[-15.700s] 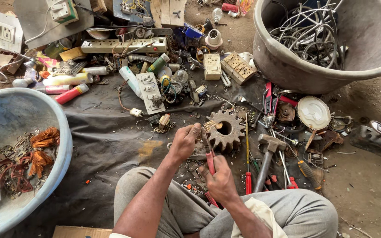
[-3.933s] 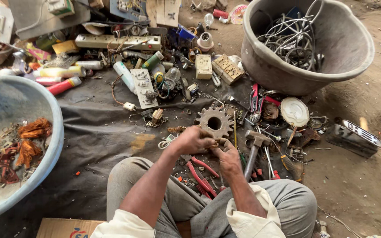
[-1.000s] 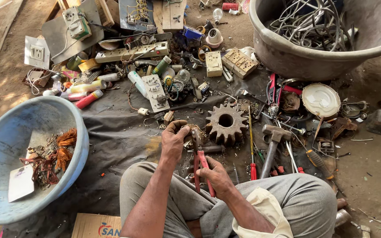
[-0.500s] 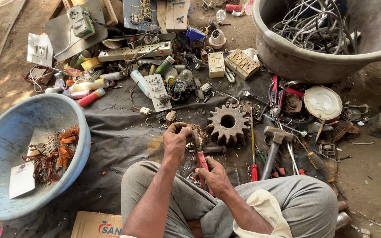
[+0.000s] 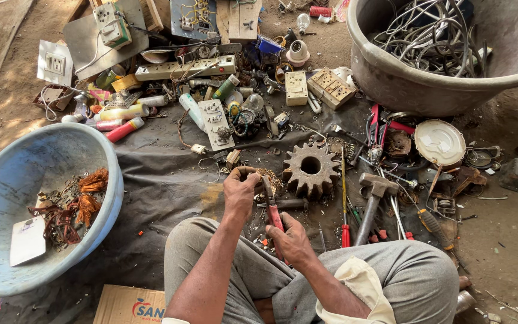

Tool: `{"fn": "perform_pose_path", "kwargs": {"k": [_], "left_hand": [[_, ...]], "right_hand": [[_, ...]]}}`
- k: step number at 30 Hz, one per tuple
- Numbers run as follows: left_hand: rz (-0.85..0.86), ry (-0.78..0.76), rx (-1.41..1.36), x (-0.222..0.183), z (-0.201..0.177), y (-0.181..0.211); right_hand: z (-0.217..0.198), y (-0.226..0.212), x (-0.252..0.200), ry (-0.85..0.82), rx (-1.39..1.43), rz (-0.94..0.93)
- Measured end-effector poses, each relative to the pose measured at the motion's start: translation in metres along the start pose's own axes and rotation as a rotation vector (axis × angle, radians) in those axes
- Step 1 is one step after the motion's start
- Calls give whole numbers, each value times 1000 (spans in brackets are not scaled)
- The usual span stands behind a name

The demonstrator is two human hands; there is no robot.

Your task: The person sits on a tarp on the ground and uses pliers, a hammer, and their hands to break apart and remove copper wire and components from electronic scrap, including a circular board and a metal gear.

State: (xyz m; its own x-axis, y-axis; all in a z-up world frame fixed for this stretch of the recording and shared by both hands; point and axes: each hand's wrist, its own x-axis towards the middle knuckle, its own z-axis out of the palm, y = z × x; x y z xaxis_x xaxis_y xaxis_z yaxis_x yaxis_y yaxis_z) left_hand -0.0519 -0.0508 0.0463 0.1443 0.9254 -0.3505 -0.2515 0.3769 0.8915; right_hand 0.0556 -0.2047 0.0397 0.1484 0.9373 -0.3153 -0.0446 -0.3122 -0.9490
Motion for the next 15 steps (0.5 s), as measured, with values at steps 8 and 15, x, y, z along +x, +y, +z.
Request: {"fn": "perform_pose_path", "kwargs": {"k": [8,15], "left_hand": [[-158,-70,-17,-11,3,14],[-52,-239,-294,-1,1,-6]], "right_hand": [[1,-4,5,82,-100,-52],[-3,-24,-8,-147,619,78]]}}
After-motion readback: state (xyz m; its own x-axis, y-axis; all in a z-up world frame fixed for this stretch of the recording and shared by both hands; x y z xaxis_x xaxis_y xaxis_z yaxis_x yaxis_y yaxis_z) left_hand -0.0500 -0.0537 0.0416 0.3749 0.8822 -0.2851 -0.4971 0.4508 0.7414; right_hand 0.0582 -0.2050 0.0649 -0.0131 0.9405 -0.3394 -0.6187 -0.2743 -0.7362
